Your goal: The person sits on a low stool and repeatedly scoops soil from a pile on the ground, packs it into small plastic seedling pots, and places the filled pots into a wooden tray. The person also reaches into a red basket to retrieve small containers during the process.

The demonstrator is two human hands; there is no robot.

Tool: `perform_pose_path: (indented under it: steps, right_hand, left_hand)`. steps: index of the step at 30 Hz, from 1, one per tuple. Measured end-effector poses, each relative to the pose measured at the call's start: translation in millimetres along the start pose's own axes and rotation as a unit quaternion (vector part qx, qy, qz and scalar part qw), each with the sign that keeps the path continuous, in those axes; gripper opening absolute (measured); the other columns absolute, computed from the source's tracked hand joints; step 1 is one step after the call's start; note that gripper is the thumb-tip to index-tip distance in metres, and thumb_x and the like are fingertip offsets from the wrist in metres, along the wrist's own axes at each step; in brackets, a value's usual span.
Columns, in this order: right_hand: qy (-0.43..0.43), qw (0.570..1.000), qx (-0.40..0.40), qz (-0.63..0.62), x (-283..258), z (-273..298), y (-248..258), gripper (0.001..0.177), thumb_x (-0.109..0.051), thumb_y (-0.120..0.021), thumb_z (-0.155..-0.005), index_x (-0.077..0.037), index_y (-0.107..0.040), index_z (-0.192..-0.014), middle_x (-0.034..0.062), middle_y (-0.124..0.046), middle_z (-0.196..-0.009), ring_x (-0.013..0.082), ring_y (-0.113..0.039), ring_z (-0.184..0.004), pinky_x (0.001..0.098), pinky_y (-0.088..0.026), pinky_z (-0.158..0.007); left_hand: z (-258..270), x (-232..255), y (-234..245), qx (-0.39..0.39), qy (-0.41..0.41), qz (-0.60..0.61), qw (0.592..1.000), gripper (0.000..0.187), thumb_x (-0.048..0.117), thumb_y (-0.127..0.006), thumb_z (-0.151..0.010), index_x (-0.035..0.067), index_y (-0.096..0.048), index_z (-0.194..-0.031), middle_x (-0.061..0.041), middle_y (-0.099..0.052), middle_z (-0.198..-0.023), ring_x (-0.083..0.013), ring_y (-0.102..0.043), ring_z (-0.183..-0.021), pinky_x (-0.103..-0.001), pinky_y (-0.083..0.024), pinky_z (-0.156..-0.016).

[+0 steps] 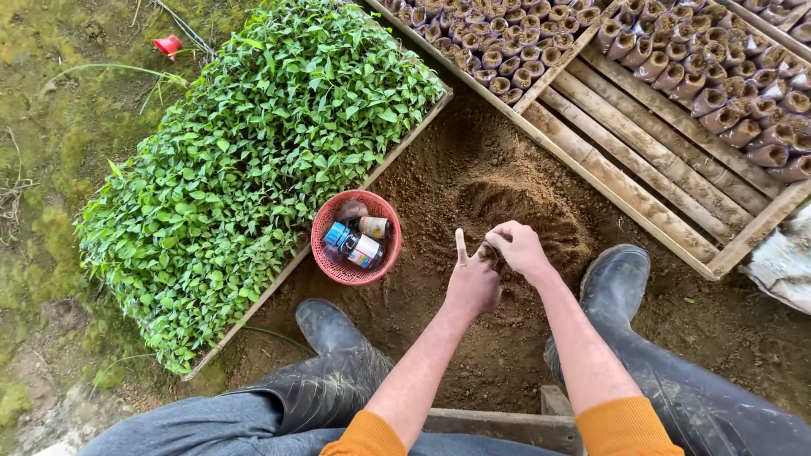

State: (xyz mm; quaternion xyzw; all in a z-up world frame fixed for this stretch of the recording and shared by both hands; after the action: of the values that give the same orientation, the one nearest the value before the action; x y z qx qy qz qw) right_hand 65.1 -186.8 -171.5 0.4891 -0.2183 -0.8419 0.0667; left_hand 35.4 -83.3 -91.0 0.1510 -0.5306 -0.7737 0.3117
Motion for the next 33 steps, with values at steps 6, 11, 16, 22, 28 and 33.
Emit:
perform_pose_path:
  steps: [6,11,16,22,28,33]
  right_hand:
    - [-0.008,0.980,0.198,0.018,26.1,3.8,79.7,0.010,-0.017,-0.067,-0.102,-0.014,-0.072,-0.110,0.0071,-0.066,-0.107,0.0243,-0.063,-0.105,0.0393,-0.050,-0.095]
    - [-0.023,0.923,0.357,0.143,22.8,44.0,124.6,0.073,-0.006,-0.078,-0.084,-0.001,-0.044,-0.149,0.0241,-0.049,-0.138,0.0442,-0.043,-0.126,0.0623,-0.043,-0.099]
    - [0.117,0.877,0.404,0.233,-27.8,71.4,83.4,0.042,0.003,-0.065,-0.092,-0.008,-0.061,-0.132,0.0135,-0.057,-0.128,0.0289,-0.047,-0.123,0.0427,-0.042,-0.101]
    - [0.245,0.882,0.051,0.400,-50.0,69.1,-50.3,0.055,-0.022,-0.062,-0.093,-0.016,-0.051,-0.146,0.0175,-0.040,-0.158,0.0346,-0.039,-0.144,0.0496,-0.035,-0.118]
    - [0.215,0.832,-0.035,0.509,-22.2,51.2,-74.5,0.041,-0.027,-0.055,-0.099,-0.028,-0.060,-0.140,0.0123,-0.048,-0.155,0.0286,-0.044,-0.145,0.0389,-0.039,-0.118]
    - [0.239,0.904,0.072,0.347,30.6,33.9,-66.8,0.023,-0.009,-0.061,-0.099,-0.022,-0.074,-0.112,-0.0001,-0.074,-0.118,0.0104,-0.070,-0.112,0.0218,-0.056,-0.099]
  left_hand:
    - [4.6,-7.4,4.5,-0.048,0.016,-0.024,0.998,0.041,0.033,-0.050,-0.086,0.020,-0.077,-0.114,0.002,-0.069,-0.133,-0.0205,-0.042,-0.141,-0.076,0.012,-0.120]
    - [3.5,-14.3,10.3,-0.044,0.022,-0.006,0.999,0.041,0.030,-0.049,-0.086,0.018,-0.078,-0.112,-0.001,-0.069,-0.133,-0.0226,-0.044,-0.138,-0.079,0.011,-0.118]
    - [0.8,-31.7,9.6,0.009,0.048,0.030,0.998,0.035,0.024,-0.051,-0.083,0.015,-0.081,-0.099,-0.004,-0.076,-0.114,-0.0253,-0.055,-0.129,-0.080,0.008,-0.117]
    - [3.4,-63.2,5.1,0.074,0.092,0.027,0.993,0.033,0.030,-0.053,-0.081,0.020,-0.082,-0.095,-0.001,-0.077,-0.112,-0.0240,-0.056,-0.124,-0.081,0.005,-0.116]
    - [16.3,-74.1,5.6,0.080,0.119,0.042,0.989,0.034,0.030,-0.051,-0.082,0.022,-0.082,-0.094,-0.001,-0.078,-0.106,-0.0244,-0.058,-0.122,-0.082,0.003,-0.115]
    - [18.3,-68.5,9.6,0.050,0.097,0.049,0.993,0.032,0.023,-0.053,-0.080,0.021,-0.082,-0.094,-0.002,-0.078,-0.109,-0.0247,-0.060,-0.122,-0.082,0.006,-0.115]
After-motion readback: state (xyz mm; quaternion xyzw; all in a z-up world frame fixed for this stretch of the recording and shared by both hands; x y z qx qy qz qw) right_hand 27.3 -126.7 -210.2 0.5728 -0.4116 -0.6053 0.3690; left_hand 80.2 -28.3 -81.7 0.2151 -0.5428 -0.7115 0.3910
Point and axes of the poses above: each hand's wrist, its own z-axis away from the middle knuckle, its own y-axis out of the back of the hand, x = y × z, the point moved 9 cm from there along -z, towards the middle knuckle
